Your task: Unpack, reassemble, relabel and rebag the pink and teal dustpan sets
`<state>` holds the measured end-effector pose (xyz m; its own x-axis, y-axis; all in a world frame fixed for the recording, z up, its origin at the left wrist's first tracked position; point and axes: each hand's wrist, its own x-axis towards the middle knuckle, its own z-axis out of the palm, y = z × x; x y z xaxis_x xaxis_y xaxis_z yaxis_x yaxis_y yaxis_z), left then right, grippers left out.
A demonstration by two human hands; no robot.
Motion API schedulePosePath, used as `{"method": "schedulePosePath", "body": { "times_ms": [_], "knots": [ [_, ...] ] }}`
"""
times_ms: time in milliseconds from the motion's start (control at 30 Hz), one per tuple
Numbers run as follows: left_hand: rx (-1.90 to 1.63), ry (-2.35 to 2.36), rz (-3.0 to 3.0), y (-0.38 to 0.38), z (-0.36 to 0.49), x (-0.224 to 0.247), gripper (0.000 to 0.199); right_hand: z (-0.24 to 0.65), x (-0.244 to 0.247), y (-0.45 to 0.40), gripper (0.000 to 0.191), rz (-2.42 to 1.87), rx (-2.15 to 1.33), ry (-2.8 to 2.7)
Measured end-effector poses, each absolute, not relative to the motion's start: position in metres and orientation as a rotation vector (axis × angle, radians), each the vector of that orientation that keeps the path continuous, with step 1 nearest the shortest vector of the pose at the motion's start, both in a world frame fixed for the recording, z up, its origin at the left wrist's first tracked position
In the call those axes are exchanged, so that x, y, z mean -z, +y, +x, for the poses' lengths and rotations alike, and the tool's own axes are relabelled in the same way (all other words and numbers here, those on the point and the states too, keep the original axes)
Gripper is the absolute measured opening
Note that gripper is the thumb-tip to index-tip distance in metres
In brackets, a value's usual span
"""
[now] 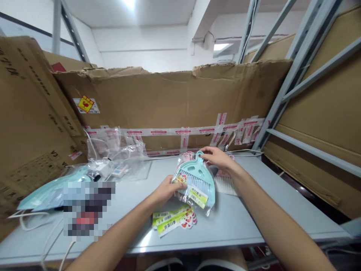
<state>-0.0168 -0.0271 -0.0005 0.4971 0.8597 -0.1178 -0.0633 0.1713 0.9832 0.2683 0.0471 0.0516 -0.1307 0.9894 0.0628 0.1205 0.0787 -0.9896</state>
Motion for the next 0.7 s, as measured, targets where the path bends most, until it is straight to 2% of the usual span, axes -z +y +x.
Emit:
{"method": "schedulePosePath", "body": {
  "times_ms": [100, 200, 300, 433, 600, 700],
  "knots": [
    [-0.792, 0.804, 1.277, -0.026, -0.021, -0.006, 0.052, 0.274, -0.051, 0.044, 0.014, -1.287, -1.078, -1.570],
    [-0.902, 0.687, 1.123, -0.030, -0.021, -0.018, 0.074, 0.274, -0.048, 0.045, 0.008, -1.283, -0.938, -1.478],
    [-0.988, 0.555, 1.046, -0.035, -0.018, -0.030, 0.093, 0.269, -0.042, 0.051, 0.004, -1.192, -0.972, -1.223],
    [-1.101, 0.635, 1.184, -0.033, -0.013, -0.030, 0.089, 0.257, -0.027, 0.055, 0.008, -1.134, -1.041, -1.084],
    [-1.263, 0.897, 1.316, -0.018, -0.016, -0.013, 0.079, 0.241, -0.014, 0.053, 0.006, -1.214, -1.017, -1.294],
    [-1.306, 0.896, 1.375, -0.013, -0.021, -0.009, 0.073, 0.237, -0.014, 0.051, 0.019, -1.323, -0.926, -1.411]
  ]
}}
